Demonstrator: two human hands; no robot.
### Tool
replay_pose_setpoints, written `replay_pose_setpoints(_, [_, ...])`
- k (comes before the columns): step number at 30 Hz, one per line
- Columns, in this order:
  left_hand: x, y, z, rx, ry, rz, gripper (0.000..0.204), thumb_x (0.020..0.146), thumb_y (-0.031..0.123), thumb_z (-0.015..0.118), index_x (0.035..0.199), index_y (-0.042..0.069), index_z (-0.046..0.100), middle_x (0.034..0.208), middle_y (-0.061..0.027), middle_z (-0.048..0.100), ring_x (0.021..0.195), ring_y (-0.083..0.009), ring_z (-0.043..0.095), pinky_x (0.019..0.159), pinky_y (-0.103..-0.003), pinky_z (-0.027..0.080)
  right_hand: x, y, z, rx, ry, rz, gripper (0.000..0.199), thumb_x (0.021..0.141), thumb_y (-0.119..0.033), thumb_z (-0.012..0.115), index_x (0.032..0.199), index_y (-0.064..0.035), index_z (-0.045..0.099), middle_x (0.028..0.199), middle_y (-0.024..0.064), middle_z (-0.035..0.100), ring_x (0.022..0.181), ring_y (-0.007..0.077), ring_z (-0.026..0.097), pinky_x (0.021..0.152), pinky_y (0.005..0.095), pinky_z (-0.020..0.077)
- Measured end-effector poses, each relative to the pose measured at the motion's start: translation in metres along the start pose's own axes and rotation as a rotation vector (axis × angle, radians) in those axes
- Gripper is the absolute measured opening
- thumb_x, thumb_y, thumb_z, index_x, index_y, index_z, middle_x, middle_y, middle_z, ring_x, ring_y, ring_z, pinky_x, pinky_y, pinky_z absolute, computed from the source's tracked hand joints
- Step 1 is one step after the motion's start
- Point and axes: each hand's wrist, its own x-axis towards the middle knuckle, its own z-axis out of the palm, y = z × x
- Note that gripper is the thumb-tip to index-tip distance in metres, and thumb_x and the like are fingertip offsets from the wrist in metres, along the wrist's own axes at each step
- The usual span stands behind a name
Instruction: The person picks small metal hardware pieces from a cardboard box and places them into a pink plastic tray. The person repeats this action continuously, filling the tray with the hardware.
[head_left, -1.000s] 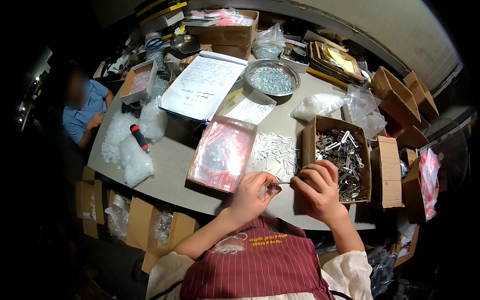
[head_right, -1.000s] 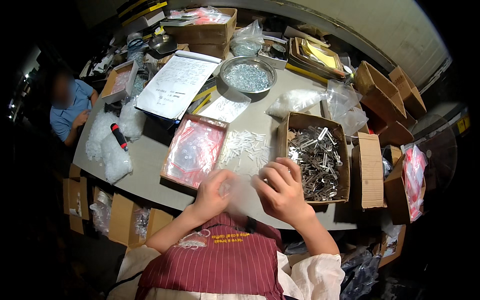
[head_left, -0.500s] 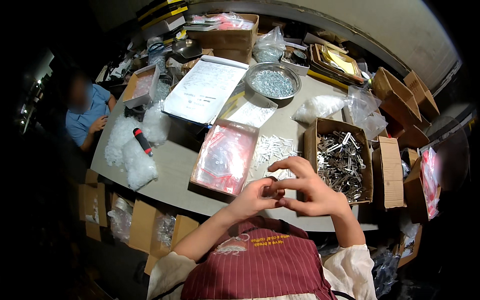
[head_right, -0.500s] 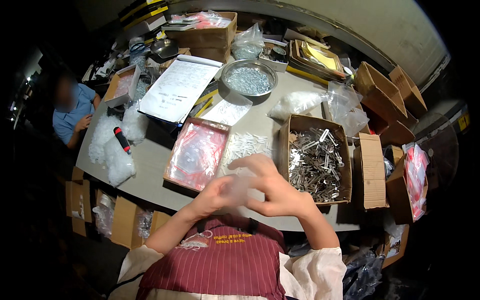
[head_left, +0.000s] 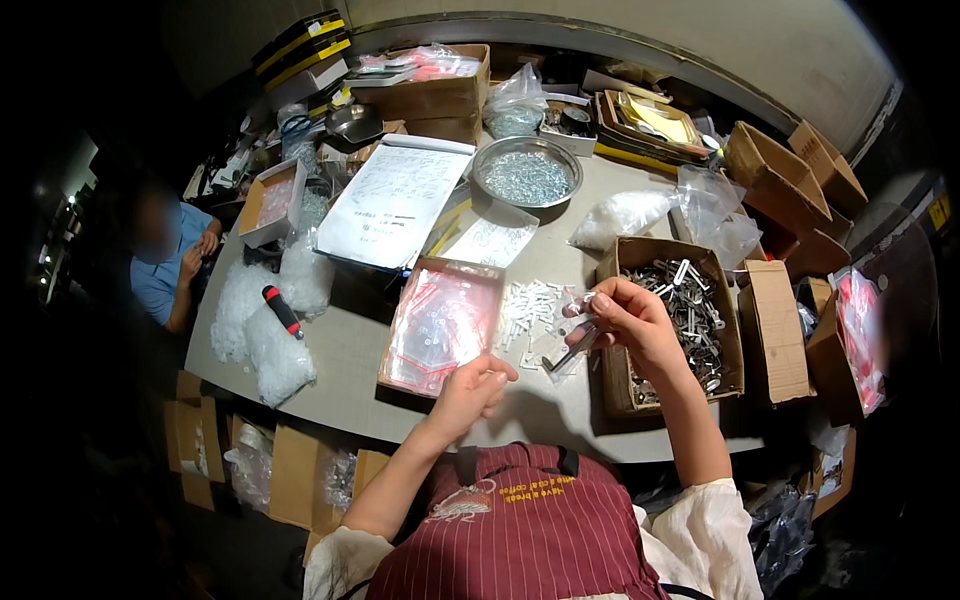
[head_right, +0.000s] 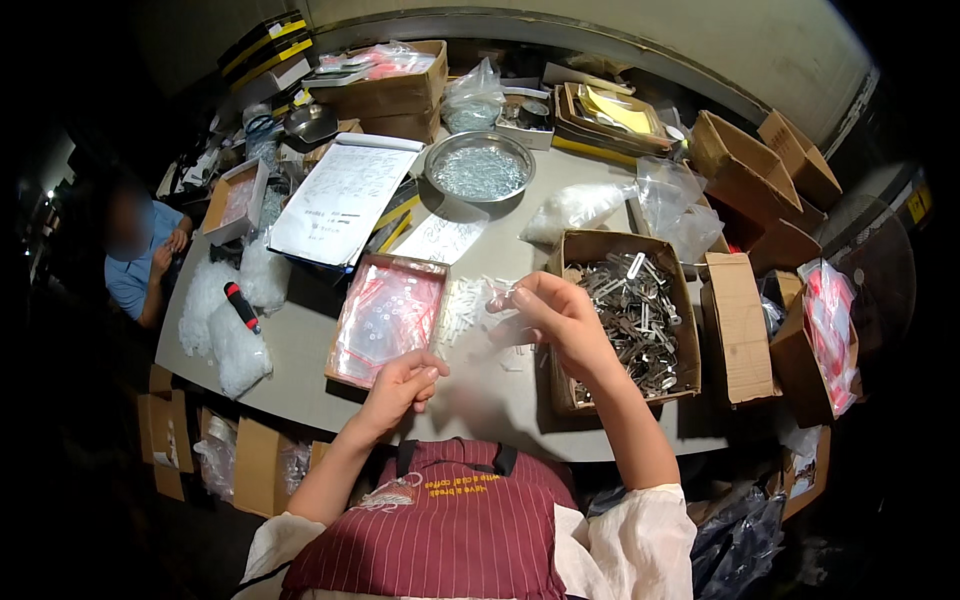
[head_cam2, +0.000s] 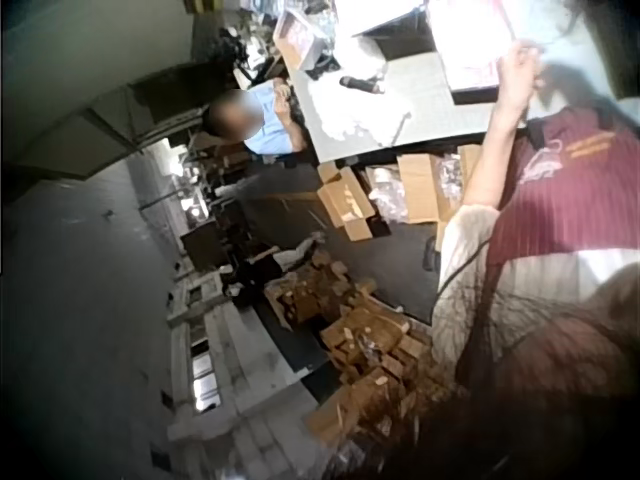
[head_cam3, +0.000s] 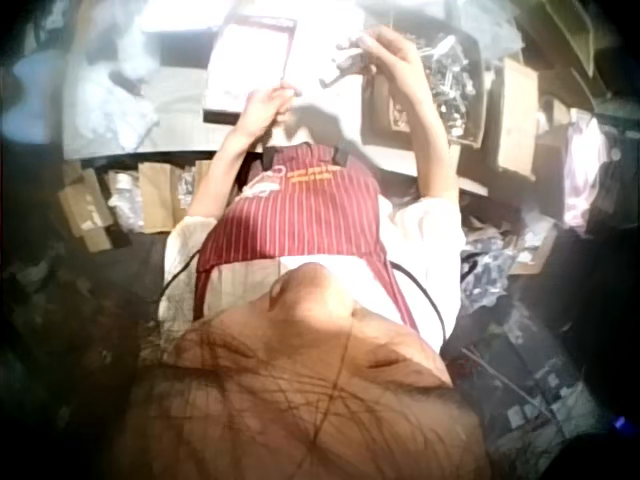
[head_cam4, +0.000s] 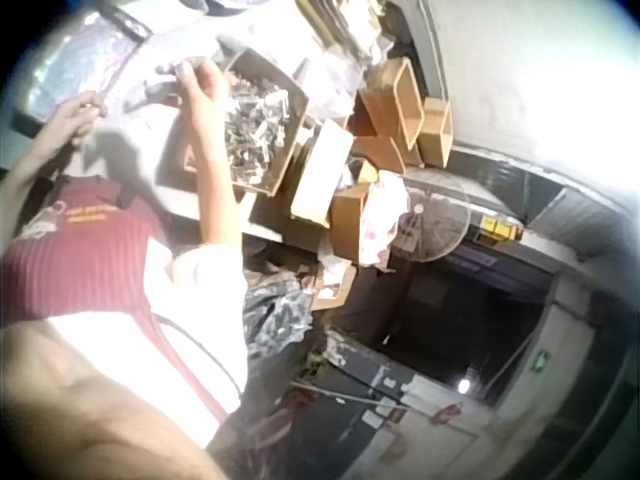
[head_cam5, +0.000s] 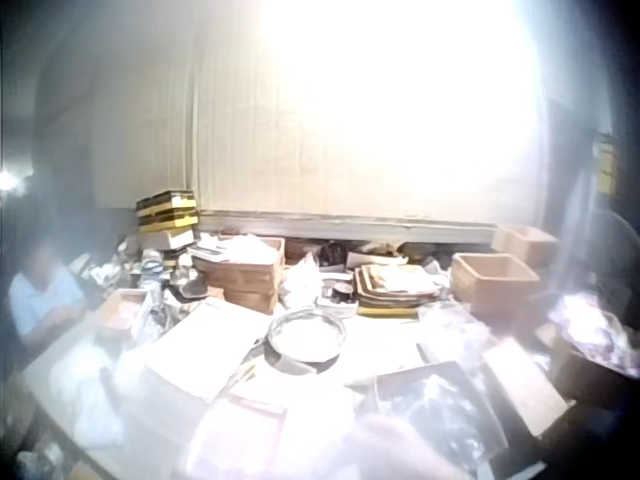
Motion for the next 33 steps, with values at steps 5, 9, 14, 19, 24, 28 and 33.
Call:
replay_pose_setpoints(5, [0.002,0.031,0.009,0.123,0.110,0.073,0.019,0.102,0.018,0.063,0.112,0.002,0.066,0.080,0.0020,0.061,0.070,-0.0054,0.053,0.062,-0.021,0.043,0.004,0.007,0.004,0.055,-0.019,0.027,0.024,0.104,-0.025,0.059,0.108,-0.0014,0.061,0.111,0.0132,0.072,0.090,0.0217,0.075,0.075,0.0306,0.0602])
replay_pose_setpoints(9, [0.008,0.050,0.024,0.002,0.154,0.313,0.021,0.101,0.017,0.064,0.114,0.001,0.066,0.090,-0.0010,0.067,0.087,-0.0106,0.062,0.082,-0.025,0.049,0.001,0.010,0.010,0.028,-0.067,0.023,0.026,0.104,-0.026,0.061,0.110,-0.0011,0.065,0.107,0.0091,0.072,0.093,0.0192,0.074,0.077,0.0305,0.0595])
replay_pose_setpoints(14, [0.006,0.075,0.032,0.014,0.047,0.381,0.023,0.099,0.013,0.064,0.116,-0.001,0.066,0.101,-0.0046,0.071,0.101,-0.0143,0.065,0.095,-0.028,0.049,-0.010,0.012,0.032,-0.312,-0.036,-0.184,0.013,0.096,-0.008,0.070,0.099,0.0045,0.072,0.113,0.0111,0.069,0.099,0.0163,0.067,0.084,0.0295,0.0536])
replay_pose_setpoints(19, [0.007,0.070,0.037,0.072,0.133,0.458,0.015,0.097,0.009,0.065,0.107,-0.002,0.065,0.099,-0.0039,0.071,0.094,-0.0129,0.066,0.086,-0.028,0.052,-0.012,0.014,0.036,-0.497,-0.017,-0.407,0.013,0.096,-0.007,0.070,0.100,0.0051,0.071,0.110,0.0107,0.069,0.100,0.0145,0.065,0.085,0.0284,0.0532])
replay_pose_setpoints(24, [0.002,0.079,0.040,0.472,0.267,0.625,0.009,0.095,0.009,0.067,0.095,0.000,0.065,0.082,-0.0076,0.071,0.076,-0.0140,0.070,0.072,-0.029,0.055,-0.011,0.023,0.040,-0.477,-0.056,-0.342,0.027,0.099,-0.009,0.068,0.122,0.0025,0.060,0.113,0.0077,0.067,0.102,0.0107,0.066,0.088,0.0267,0.0548])
replay_pose_setpoints(28, [-0.004,0.081,0.041,0.581,0.278,0.688,0.010,0.092,0.011,0.070,0.094,0.001,0.069,0.078,-0.0089,0.071,0.071,-0.0141,0.070,0.065,-0.029,0.054,-0.006,0.034,0.043,-0.712,-0.096,-0.475,0.022,0.098,-0.014,0.069,0.110,0.0035,0.064,0.100,0.0132,0.069,0.093,0.0200,0.068,0.085,0.0331,0.0545])
replay_pose_setpoints(33, [-0.017,0.063,0.030,0.518,0.261,0.642,0.011,0.092,0.011,0.070,0.094,0.001,0.069,0.079,-0.0089,0.072,0.072,-0.0140,0.070,0.065,-0.029,0.054,-0.012,0.027,0.061,-0.745,-0.156,-0.389,0.014,0.098,-0.013,0.065,0.102,-0.0006,0.063,0.091,0.0167,0.066,0.082,0.0333,0.066,0.074,0.0394,0.0516])
